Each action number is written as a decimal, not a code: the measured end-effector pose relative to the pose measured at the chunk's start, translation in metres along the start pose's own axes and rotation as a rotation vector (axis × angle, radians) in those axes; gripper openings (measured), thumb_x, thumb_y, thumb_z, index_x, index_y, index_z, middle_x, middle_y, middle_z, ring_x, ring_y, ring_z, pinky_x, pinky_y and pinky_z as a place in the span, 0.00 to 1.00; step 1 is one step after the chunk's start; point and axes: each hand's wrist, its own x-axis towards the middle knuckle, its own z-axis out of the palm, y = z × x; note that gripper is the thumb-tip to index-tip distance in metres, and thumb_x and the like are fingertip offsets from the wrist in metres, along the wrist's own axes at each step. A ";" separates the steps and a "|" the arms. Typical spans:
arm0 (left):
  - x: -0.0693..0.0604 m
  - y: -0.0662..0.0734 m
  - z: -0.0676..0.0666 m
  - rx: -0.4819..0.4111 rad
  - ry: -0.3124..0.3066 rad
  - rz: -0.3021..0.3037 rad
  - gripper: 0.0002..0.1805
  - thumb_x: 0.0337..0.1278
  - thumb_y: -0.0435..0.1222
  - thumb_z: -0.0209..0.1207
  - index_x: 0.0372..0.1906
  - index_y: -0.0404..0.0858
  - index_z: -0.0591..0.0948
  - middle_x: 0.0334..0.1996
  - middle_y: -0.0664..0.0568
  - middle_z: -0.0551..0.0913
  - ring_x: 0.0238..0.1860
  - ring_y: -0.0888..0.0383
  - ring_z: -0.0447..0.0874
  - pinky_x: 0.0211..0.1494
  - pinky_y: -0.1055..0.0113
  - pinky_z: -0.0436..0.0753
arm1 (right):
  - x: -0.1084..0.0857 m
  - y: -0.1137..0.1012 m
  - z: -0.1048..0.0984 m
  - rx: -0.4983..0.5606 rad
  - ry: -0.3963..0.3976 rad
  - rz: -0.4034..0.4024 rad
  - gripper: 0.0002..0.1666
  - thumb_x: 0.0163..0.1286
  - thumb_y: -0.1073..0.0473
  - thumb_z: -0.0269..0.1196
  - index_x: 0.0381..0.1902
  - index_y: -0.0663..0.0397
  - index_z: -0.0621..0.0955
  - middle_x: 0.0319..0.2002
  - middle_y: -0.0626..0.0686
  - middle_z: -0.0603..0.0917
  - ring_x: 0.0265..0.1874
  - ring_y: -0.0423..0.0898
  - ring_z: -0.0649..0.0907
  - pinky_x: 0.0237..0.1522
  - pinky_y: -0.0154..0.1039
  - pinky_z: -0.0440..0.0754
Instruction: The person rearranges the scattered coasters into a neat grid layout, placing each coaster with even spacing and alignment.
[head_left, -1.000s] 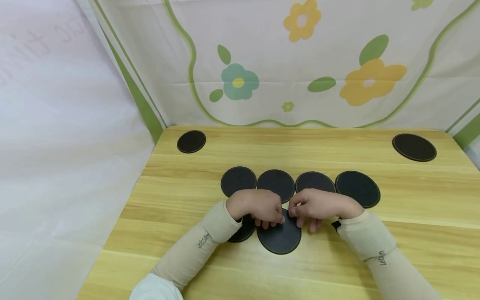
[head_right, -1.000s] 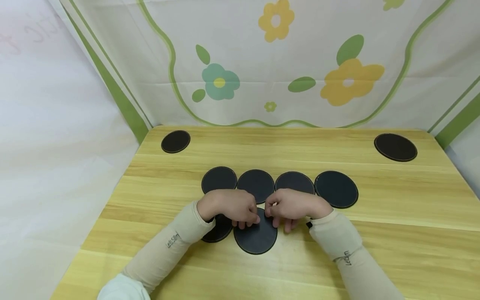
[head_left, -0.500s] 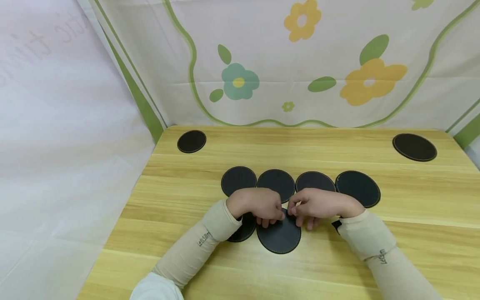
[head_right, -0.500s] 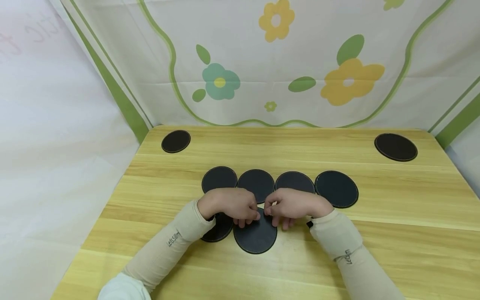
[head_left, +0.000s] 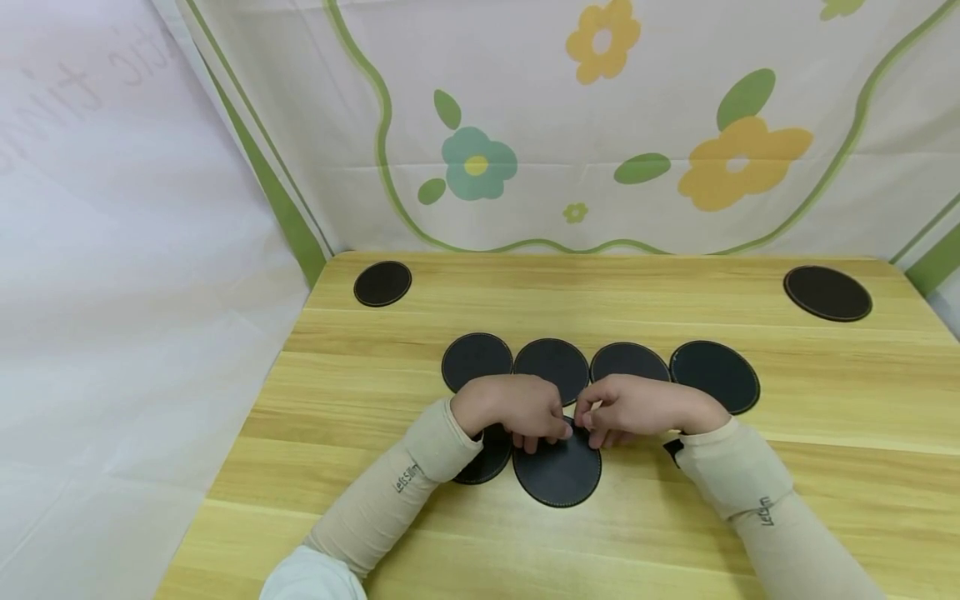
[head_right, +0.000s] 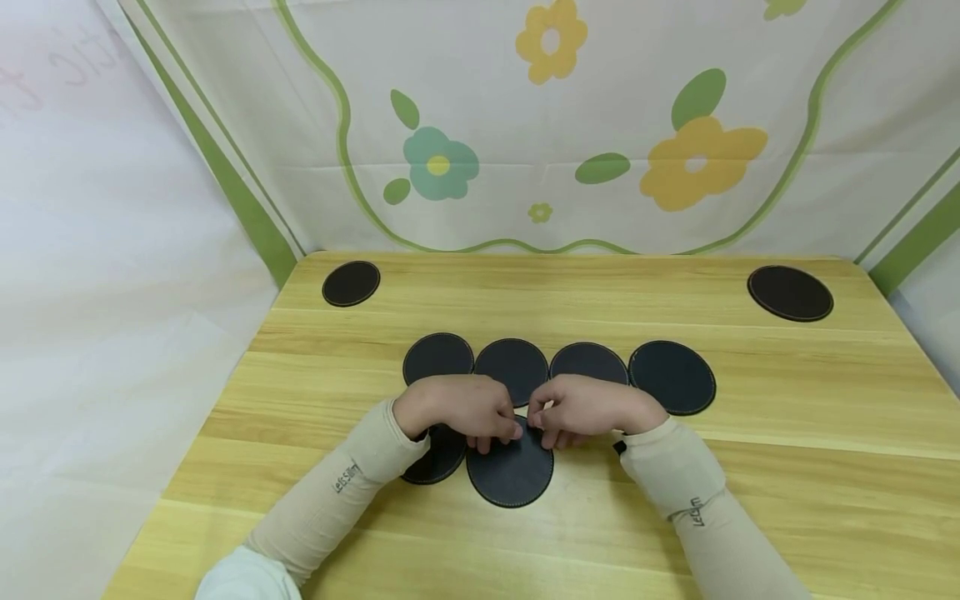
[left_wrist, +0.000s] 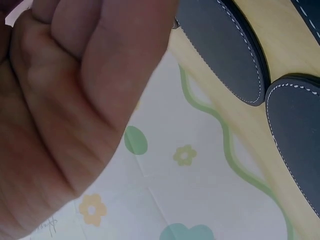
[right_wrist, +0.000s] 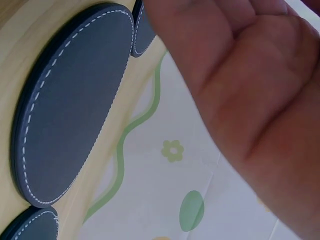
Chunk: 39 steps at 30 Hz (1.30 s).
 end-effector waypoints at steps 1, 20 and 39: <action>0.000 0.000 0.000 0.000 0.001 -0.003 0.19 0.76 0.43 0.55 0.28 0.41 0.87 0.21 0.50 0.86 0.23 0.54 0.86 0.28 0.67 0.81 | 0.000 0.000 0.000 0.000 0.000 -0.002 0.10 0.75 0.65 0.54 0.42 0.60 0.83 0.33 0.57 0.87 0.35 0.53 0.87 0.37 0.49 0.85; 0.000 -0.002 -0.002 -0.019 -0.013 0.009 0.19 0.77 0.44 0.54 0.28 0.42 0.87 0.23 0.49 0.86 0.25 0.54 0.86 0.30 0.66 0.81 | -0.001 -0.005 0.000 -0.037 0.016 -0.034 0.08 0.73 0.65 0.57 0.43 0.59 0.84 0.33 0.52 0.82 0.30 0.49 0.80 0.32 0.46 0.84; -0.003 -0.010 -0.011 0.004 0.011 0.070 0.21 0.77 0.44 0.54 0.30 0.41 0.89 0.25 0.54 0.87 0.29 0.55 0.86 0.34 0.68 0.80 | -0.005 -0.003 0.012 0.088 -0.179 0.053 0.11 0.77 0.59 0.57 0.37 0.61 0.81 0.16 0.56 0.81 0.17 0.47 0.81 0.22 0.40 0.80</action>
